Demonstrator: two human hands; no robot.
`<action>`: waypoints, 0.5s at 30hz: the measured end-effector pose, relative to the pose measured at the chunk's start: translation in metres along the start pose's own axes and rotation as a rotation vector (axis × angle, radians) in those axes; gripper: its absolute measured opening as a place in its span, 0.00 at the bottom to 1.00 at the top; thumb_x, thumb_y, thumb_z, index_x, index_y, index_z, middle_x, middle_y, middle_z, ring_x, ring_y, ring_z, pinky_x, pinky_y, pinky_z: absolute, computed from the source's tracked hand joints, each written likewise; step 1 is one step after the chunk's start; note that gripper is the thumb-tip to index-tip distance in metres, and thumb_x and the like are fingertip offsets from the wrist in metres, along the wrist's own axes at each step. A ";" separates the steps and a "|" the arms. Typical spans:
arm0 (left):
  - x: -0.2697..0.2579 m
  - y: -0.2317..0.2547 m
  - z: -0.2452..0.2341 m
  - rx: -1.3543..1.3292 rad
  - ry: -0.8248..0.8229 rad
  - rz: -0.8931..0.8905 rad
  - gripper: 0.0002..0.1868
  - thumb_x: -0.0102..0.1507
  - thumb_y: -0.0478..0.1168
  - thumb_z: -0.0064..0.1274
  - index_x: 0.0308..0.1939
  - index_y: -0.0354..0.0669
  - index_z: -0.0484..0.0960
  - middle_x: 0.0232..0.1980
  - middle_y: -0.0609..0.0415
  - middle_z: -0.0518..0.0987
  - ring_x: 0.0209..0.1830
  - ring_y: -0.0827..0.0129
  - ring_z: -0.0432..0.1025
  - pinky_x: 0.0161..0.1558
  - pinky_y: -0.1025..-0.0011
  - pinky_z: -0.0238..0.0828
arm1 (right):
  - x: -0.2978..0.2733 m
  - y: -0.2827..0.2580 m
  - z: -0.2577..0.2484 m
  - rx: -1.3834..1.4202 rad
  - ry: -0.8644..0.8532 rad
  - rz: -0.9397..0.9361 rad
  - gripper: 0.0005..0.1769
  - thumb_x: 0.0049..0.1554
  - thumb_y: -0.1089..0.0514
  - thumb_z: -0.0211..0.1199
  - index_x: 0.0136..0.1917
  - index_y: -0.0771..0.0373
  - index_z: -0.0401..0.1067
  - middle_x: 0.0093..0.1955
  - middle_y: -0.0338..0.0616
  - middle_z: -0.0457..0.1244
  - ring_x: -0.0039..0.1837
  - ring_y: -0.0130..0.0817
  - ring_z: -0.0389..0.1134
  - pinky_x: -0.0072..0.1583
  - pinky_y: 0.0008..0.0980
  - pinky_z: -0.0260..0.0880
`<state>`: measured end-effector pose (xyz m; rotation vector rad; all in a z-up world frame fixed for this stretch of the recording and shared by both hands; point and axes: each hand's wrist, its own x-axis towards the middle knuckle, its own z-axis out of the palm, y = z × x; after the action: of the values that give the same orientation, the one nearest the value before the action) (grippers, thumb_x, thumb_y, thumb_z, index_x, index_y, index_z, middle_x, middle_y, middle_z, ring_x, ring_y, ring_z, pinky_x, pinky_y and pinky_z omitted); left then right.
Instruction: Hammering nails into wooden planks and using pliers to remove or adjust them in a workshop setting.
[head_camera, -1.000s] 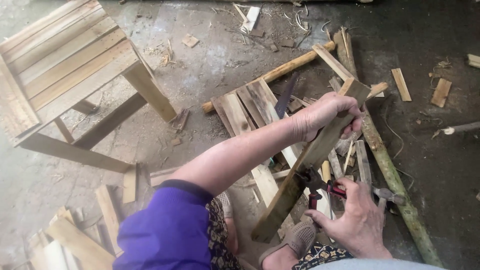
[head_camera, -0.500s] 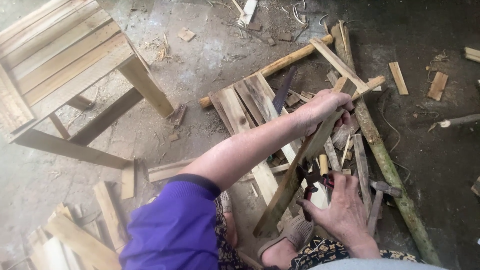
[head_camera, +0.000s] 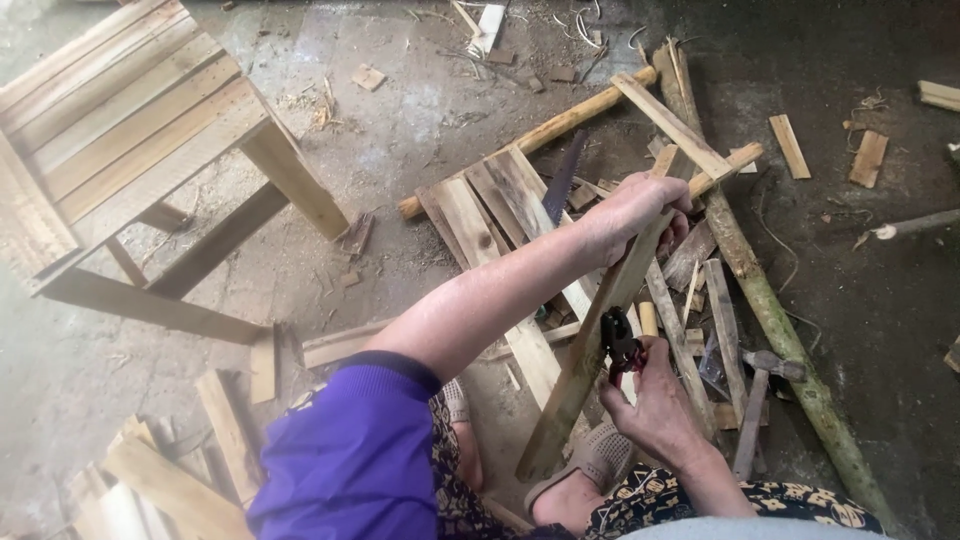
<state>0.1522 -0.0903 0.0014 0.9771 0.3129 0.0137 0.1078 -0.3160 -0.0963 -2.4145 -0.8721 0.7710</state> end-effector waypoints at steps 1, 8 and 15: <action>-0.002 0.002 0.001 0.016 -0.003 0.007 0.05 0.59 0.32 0.42 0.31 0.35 0.72 0.23 0.49 0.73 0.19 0.69 0.65 0.21 0.73 0.60 | 0.000 0.000 0.000 -0.015 0.036 -0.019 0.35 0.51 0.47 0.61 0.64 0.55 0.47 0.51 0.44 0.66 0.54 0.43 0.72 0.57 0.50 0.75; 0.001 -0.010 0.000 0.065 -0.005 0.034 0.06 0.60 0.34 0.43 0.31 0.35 0.74 0.24 0.48 0.75 0.20 0.68 0.66 0.23 0.72 0.61 | 0.008 0.030 0.011 -0.330 0.443 -0.306 0.37 0.57 0.28 0.45 0.62 0.62 0.53 0.50 0.48 0.51 0.49 0.43 0.61 0.45 0.46 0.69; 0.003 -0.013 0.003 0.065 -0.021 0.038 0.04 0.59 0.33 0.43 0.33 0.35 0.72 0.24 0.49 0.74 0.19 0.69 0.66 0.20 0.72 0.61 | 0.009 0.035 0.013 -0.364 0.531 -0.364 0.30 0.58 0.43 0.53 0.62 0.64 0.50 0.52 0.50 0.50 0.49 0.44 0.62 0.44 0.42 0.71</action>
<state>0.1540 -0.0996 -0.0086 1.0471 0.2770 0.0279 0.1207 -0.3312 -0.1295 -2.4595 -1.2422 -0.1779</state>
